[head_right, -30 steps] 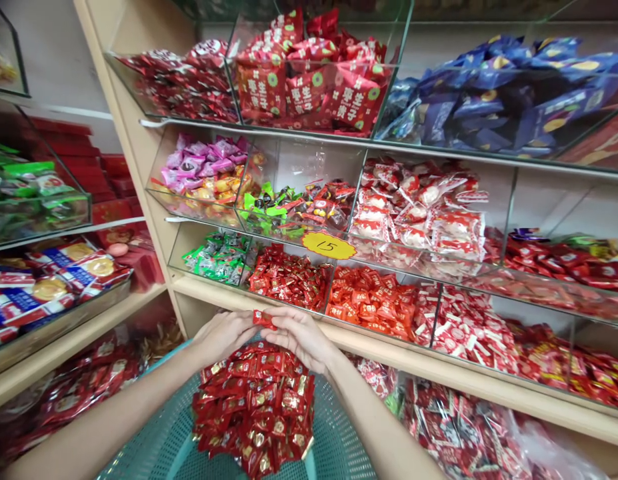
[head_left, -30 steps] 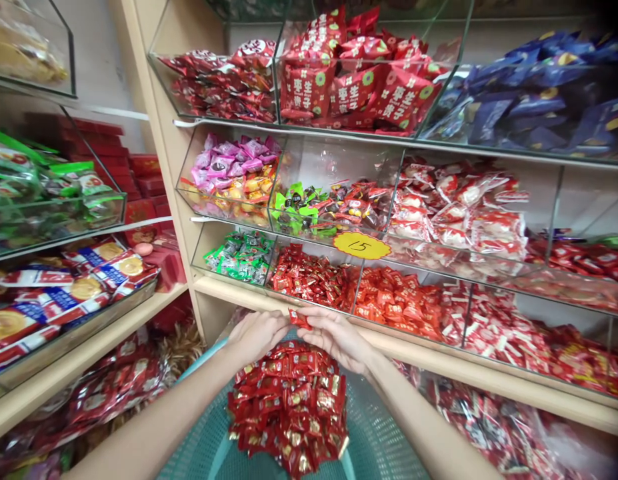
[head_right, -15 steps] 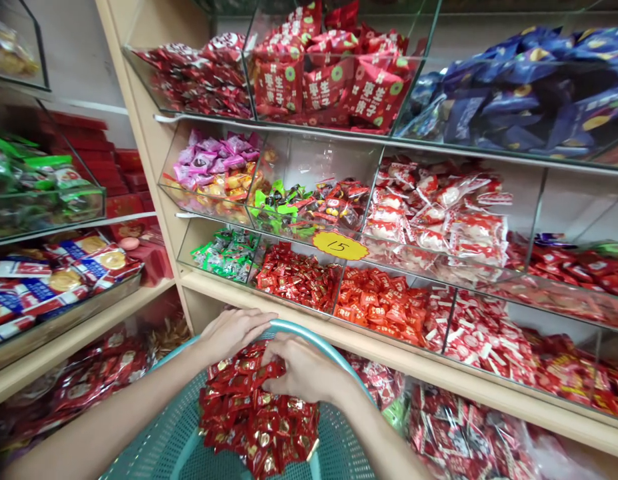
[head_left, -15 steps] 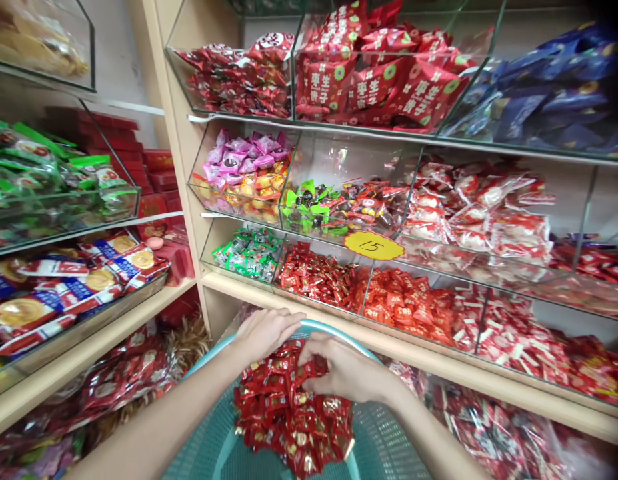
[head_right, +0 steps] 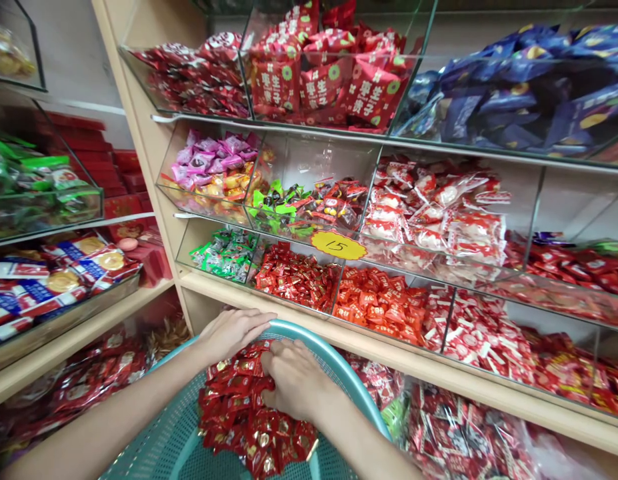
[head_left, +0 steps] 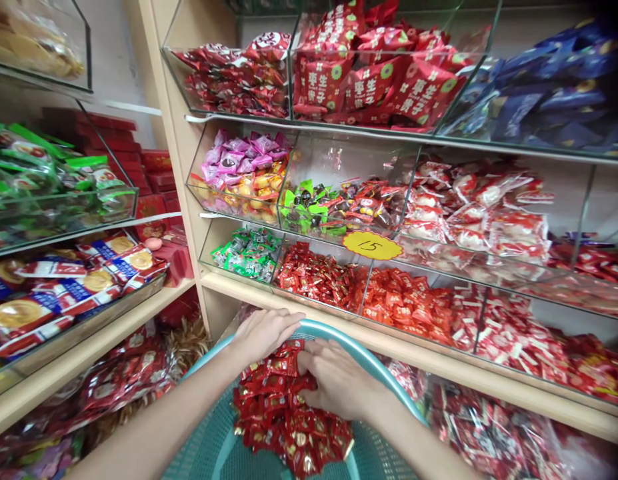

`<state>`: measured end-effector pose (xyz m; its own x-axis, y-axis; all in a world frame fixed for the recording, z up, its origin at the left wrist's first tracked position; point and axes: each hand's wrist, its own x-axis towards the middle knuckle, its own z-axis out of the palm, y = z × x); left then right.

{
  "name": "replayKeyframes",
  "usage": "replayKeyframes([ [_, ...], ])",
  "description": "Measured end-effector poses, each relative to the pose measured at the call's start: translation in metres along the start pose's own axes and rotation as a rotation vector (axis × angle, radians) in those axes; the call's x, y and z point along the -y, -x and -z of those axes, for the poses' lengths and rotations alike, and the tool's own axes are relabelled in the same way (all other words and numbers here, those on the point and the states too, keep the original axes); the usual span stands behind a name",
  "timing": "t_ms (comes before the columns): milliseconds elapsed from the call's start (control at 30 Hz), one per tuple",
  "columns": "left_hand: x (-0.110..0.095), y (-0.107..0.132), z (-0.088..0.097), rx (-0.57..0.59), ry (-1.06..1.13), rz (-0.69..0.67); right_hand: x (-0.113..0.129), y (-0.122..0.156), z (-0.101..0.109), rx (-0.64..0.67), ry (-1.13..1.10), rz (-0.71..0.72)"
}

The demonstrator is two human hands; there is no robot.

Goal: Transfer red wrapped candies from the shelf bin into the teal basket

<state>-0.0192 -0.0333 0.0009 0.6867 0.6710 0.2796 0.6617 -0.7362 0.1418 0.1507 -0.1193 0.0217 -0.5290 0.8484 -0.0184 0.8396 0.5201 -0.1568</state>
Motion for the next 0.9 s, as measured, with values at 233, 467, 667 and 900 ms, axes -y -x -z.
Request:
replayKeyframes([
  [233, -0.003, 0.0, 0.002, -0.007, -0.055, 0.011, 0.009, 0.001, -0.006, 0.0, 0.046, 0.001],
  [467, -0.004, 0.001, 0.003, -0.002, -0.056, 0.016, 0.013, 0.0, -0.008, -0.026, 0.03, 0.001],
  [667, -0.001, 0.0, -0.001, -0.018, -0.031, 0.02, 0.01, -0.002, -0.009, -0.043, 0.052, 0.004],
  [900, -0.002, 0.0, -0.001, -0.01, -0.02, 0.029, 0.007, -0.004, 0.001, -0.115, -0.158, -0.003],
])
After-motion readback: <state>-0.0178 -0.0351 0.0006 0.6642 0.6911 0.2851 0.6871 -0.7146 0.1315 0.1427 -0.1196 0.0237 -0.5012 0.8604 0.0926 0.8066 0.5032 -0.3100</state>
